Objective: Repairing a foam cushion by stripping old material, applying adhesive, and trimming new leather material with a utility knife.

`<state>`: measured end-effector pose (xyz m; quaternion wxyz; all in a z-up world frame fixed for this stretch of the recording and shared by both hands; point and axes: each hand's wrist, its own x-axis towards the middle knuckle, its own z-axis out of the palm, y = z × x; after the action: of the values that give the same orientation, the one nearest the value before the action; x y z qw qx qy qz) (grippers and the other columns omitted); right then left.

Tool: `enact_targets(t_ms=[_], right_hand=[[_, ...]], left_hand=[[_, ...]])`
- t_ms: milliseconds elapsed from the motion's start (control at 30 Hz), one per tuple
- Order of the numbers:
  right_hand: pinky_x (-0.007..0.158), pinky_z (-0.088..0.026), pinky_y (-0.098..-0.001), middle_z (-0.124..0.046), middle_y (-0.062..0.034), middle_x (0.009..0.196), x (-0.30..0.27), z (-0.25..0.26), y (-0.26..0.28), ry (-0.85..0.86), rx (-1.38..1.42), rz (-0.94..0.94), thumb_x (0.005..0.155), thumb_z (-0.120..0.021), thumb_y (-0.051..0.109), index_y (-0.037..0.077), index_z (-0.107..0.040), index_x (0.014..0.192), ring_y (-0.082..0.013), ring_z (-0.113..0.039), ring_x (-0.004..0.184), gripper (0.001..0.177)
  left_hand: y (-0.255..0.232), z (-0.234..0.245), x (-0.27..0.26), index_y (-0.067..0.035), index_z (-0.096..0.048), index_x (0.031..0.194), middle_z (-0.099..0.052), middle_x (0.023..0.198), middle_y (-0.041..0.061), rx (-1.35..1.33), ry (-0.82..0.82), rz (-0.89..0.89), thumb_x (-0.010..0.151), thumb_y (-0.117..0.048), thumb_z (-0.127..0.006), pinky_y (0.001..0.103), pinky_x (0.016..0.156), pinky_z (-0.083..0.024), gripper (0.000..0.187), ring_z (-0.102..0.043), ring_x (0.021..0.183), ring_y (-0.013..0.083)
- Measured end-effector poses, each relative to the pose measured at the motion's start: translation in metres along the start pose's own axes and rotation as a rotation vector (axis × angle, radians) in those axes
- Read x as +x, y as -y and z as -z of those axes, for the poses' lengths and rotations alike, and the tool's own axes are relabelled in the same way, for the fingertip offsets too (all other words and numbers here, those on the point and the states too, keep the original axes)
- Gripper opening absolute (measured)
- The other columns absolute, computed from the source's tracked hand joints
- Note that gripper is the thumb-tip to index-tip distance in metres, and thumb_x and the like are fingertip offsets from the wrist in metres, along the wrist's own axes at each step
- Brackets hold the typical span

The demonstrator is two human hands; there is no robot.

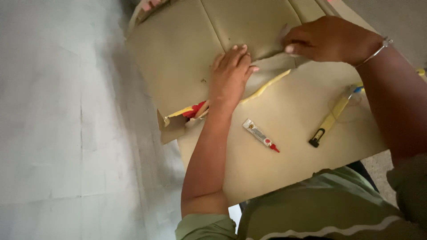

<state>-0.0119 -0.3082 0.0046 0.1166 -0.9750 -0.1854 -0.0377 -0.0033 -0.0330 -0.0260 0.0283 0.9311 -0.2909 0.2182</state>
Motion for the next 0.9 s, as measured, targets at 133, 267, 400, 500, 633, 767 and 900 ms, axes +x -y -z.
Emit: enact_targets(t_ms=[133, 267, 400, 500, 633, 767, 900], right_hand=[[0.092, -0.053, -0.0409, -0.068, 0.0007, 0.116, 0.009, -0.017, -0.016, -0.063, -0.133, 0.229, 0.092, -0.059, 0.042, 0.017, -0.072, 0.106, -0.0252, -0.067, 0.103, 0.031], [0.081, -0.056, -0.0344, -0.073, 0.0073, 0.111, 0.002, -0.022, 0.002, -0.332, -0.187, 0.185, 0.100, -0.066, 0.023, 0.018, -0.077, 0.114, -0.0202, -0.072, 0.092, 0.018], [0.077, -0.055, -0.0315, -0.071, 0.0056, 0.103, 0.008, -0.032, 0.009, -0.346, -0.357, 0.135, 0.102, -0.063, 0.032, 0.020, -0.076, 0.108, -0.0177, -0.071, 0.085, 0.019], [0.069, -0.054, -0.0340, -0.072, 0.0033, 0.102, 0.009, -0.033, 0.016, -0.356, -0.415, 0.091, 0.097, -0.062, 0.033, 0.021, -0.076, 0.100, -0.0212, -0.072, 0.083, 0.019], [0.062, -0.052, -0.0306, -0.071, 0.0045, 0.100, 0.007, -0.036, 0.019, -0.480, -0.475, 0.124, 0.096, -0.064, 0.030, 0.022, -0.076, 0.096, -0.0190, -0.069, 0.076, 0.014], [0.063, -0.055, -0.0324, -0.071, 0.0027, 0.103, 0.009, -0.036, 0.022, -0.376, -0.505, 0.089, 0.096, -0.061, 0.033, 0.022, -0.075, 0.097, -0.0203, -0.070, 0.080, 0.018], [0.068, -0.053, -0.0329, -0.068, 0.0017, 0.098, 0.003, -0.026, 0.006, -0.481, -0.354, 0.194, 0.096, -0.064, 0.029, 0.018, -0.074, 0.096, -0.0206, -0.068, 0.083, 0.014]], left_hand=[[0.008, -0.003, 0.003, -0.010, -0.070, 0.115, -0.065, 0.137, 0.002, -0.049, -0.169, -0.037, 0.093, -0.039, -0.072, 0.046, 0.113, -0.040, 0.036, -0.056, 0.135, 0.0202], [0.000, 0.009, 0.000, -0.009, -0.069, 0.108, -0.069, 0.133, 0.002, -0.072, -0.230, -0.063, 0.094, -0.031, -0.073, 0.043, 0.110, -0.043, 0.026, -0.062, 0.130, 0.0209], [-0.005, 0.016, 0.002, -0.014, -0.069, 0.110, -0.067, 0.138, 0.001, -0.024, -0.060, 0.009, 0.098, -0.032, -0.064, 0.049, 0.115, -0.039, 0.022, -0.055, 0.137, 0.0201], [-0.011, 0.024, 0.005, -0.014, -0.060, 0.124, -0.073, 0.124, 0.002, 0.034, -0.269, -0.087, 0.089, -0.020, -0.076, 0.041, 0.100, -0.048, 0.039, -0.070, 0.117, 0.0191], [-0.019, 0.013, 0.010, -0.036, -0.061, 0.141, -0.058, 0.110, 0.008, 0.179, -0.225, -0.101, 0.087, -0.020, -0.071, 0.044, 0.092, -0.045, 0.057, -0.061, 0.100, 0.0259], [-0.013, -0.016, 0.024, -0.045, -0.043, 0.154, -0.060, 0.107, 0.007, 0.251, -0.044, -0.027, 0.106, -0.063, -0.046, 0.050, 0.086, -0.050, 0.051, -0.062, 0.085, 0.0233], [-0.025, -0.007, 0.016, -0.038, -0.058, 0.144, -0.056, 0.101, 0.006, 0.285, -0.328, -0.022, 0.097, -0.050, -0.072, 0.044, 0.092, -0.048, 0.051, -0.054, 0.088, 0.0258]])
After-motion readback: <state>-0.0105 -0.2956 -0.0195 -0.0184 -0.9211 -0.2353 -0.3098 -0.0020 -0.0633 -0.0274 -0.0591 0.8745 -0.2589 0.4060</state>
